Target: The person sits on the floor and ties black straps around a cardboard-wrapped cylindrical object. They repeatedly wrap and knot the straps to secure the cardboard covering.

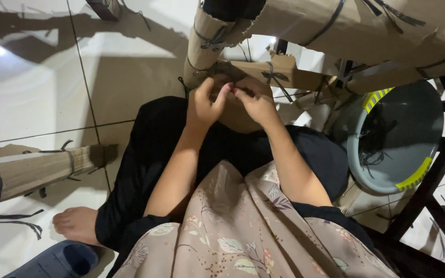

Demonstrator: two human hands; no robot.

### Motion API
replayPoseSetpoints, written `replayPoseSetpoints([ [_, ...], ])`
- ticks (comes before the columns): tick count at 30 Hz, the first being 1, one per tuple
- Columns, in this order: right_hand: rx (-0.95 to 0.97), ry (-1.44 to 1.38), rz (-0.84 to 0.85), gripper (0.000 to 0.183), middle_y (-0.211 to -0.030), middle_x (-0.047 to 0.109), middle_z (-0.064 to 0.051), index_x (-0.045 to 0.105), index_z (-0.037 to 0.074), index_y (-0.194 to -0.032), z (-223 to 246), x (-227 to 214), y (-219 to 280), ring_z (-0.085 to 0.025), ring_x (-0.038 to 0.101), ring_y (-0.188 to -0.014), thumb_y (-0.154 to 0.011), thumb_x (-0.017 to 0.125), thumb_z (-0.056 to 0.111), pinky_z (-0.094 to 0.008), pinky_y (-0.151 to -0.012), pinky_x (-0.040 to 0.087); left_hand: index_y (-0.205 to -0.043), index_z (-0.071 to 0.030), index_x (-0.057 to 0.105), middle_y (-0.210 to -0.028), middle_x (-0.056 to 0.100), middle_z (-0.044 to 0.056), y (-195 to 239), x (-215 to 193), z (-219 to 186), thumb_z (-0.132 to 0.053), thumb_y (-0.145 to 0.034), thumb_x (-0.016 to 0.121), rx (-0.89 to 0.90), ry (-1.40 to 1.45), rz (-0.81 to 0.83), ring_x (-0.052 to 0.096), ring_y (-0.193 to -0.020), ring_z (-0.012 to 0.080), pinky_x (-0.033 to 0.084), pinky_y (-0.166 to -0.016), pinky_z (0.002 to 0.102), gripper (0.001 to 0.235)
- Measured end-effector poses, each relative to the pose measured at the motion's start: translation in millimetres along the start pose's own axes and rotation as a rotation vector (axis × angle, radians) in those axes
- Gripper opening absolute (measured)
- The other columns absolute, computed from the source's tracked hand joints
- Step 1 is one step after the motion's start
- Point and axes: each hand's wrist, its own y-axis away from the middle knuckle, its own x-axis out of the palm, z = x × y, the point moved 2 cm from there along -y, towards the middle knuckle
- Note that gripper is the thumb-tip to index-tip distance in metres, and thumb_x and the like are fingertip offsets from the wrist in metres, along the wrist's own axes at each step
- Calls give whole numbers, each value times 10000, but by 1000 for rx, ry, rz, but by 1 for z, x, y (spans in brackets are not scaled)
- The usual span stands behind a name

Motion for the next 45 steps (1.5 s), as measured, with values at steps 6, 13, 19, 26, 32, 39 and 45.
replayPoseSetpoints([
  [6,-254,-309,-153,183,-961,756,-200,786,28,-1035,-2,2,13,-352,748,-948,-870,786,108,-427,-839,597,-941,-72,741,-755,746,144,8,15,16,-270,-824,902,-153,169,-54,757,-753,316,585,-642,359,281],
  [13,-461,-359,-515,147,-805,753,-155,815,59,-877,-2,9,25,-310,749,-830,-786,774,-49,-405,-738,577,-884,-142,755,-814,761,33,-5,15,-8,-27,-896,744,63,240,-120,744,-772,251,598,-716,323,117],
  [19,-400,-453,-584,144,-764,628,-135,709,-50,-833,6,32,29,-230,584,-830,-868,576,-93,-346,-820,497,-873,-83,683,-782,672,100,-2,28,2,86,-893,640,68,280,-217,705,-740,301,588,-703,371,175],
  [26,-99,-702,-248,256,-960,706,-356,715,-84,-951,19,59,17,-424,677,-1055,-925,634,158,-540,-932,466,-943,3,596,-801,735,187,2,37,23,223,-819,467,-83,507,-427,744,-775,246,597,-733,399,284],
  [32,-254,-112,-344,225,-861,664,-299,659,-60,-1024,13,82,1,-445,654,-830,-943,604,143,-502,-780,545,-904,-4,597,-872,738,213,-5,56,-5,216,-813,487,-195,576,-490,744,-852,252,603,-754,413,262],
  [39,-454,240,-476,191,-769,597,-169,603,50,-852,-26,84,-6,-319,563,-679,-887,626,236,-431,-666,431,-931,-15,678,-891,743,204,-9,52,-13,210,-822,473,-218,586,-461,744,-870,256,611,-770,396,324],
  [45,-628,595,-584,247,-676,532,-38,548,160,-680,-67,78,14,-193,473,-527,-831,649,328,-358,-551,318,-888,-40,683,-862,738,146,-15,42,-29,170,-814,534,-277,603,-442,711,-852,193,602,-768,374,268],
])
